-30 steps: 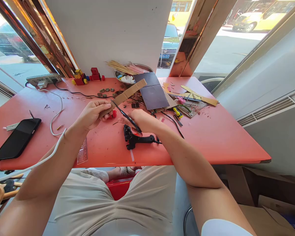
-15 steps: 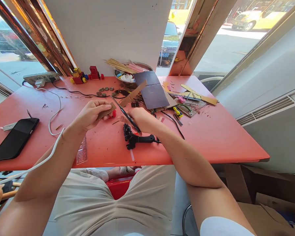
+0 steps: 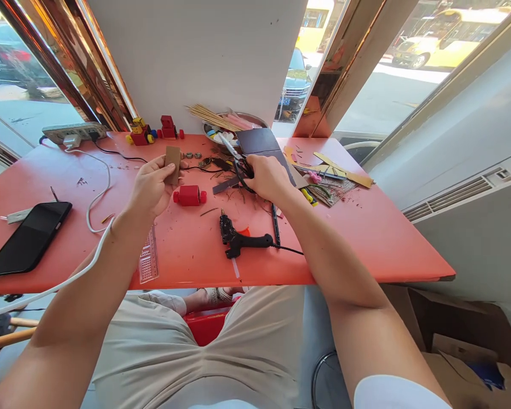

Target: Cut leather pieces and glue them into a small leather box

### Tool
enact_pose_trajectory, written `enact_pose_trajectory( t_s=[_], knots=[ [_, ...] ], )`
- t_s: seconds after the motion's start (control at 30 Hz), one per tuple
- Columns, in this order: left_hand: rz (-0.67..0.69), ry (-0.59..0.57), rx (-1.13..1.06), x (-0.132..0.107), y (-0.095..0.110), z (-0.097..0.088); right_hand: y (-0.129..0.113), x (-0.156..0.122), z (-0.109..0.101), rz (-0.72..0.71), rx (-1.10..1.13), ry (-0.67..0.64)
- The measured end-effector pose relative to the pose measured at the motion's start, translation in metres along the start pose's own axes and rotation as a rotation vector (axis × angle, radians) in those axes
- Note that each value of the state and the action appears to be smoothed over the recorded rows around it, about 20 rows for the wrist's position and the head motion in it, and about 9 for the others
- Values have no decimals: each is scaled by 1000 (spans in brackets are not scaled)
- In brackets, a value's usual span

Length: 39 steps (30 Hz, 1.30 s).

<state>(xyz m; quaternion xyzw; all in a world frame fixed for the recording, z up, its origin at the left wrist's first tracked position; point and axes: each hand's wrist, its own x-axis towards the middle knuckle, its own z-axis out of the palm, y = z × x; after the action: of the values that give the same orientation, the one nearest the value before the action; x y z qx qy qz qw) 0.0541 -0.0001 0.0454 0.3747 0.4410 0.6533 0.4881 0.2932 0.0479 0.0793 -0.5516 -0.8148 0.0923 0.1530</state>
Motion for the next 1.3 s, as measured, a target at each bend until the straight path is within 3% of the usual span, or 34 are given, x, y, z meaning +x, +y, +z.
enact_pose_trajectory(
  t_s=[0.2,0.4,0.6,0.7,0.83,0.97,1.07,1.2,1.3],
  knots=[
    [-17,55,-95,10,-3,-8,-8,15,12,-51,-219,-93],
    [-49,23,-218,15,-4,-13,-2,4,13,-64,-230,-17],
    [-49,47,-151,5,-2,-4,2,-11,0,-45,98,262],
    [4,-32,-10,-1,-2,-4,0,-16,-4,-60,308,328],
    [127,-181,172,-5,-7,-6,-4,-20,-10,-111,343,231],
    [370,-234,374,-5,-12,-9,-9,-24,-14,-162,126,79],
    [501,-278,498,-3,-15,-10,-16,-28,-14,-170,-7,38],
    [518,-332,535,-6,-18,-7,-23,-32,-15,-218,-64,-39],
    [450,-373,476,-10,-20,-1,-24,-33,-12,-260,-32,-70]
  ],
)
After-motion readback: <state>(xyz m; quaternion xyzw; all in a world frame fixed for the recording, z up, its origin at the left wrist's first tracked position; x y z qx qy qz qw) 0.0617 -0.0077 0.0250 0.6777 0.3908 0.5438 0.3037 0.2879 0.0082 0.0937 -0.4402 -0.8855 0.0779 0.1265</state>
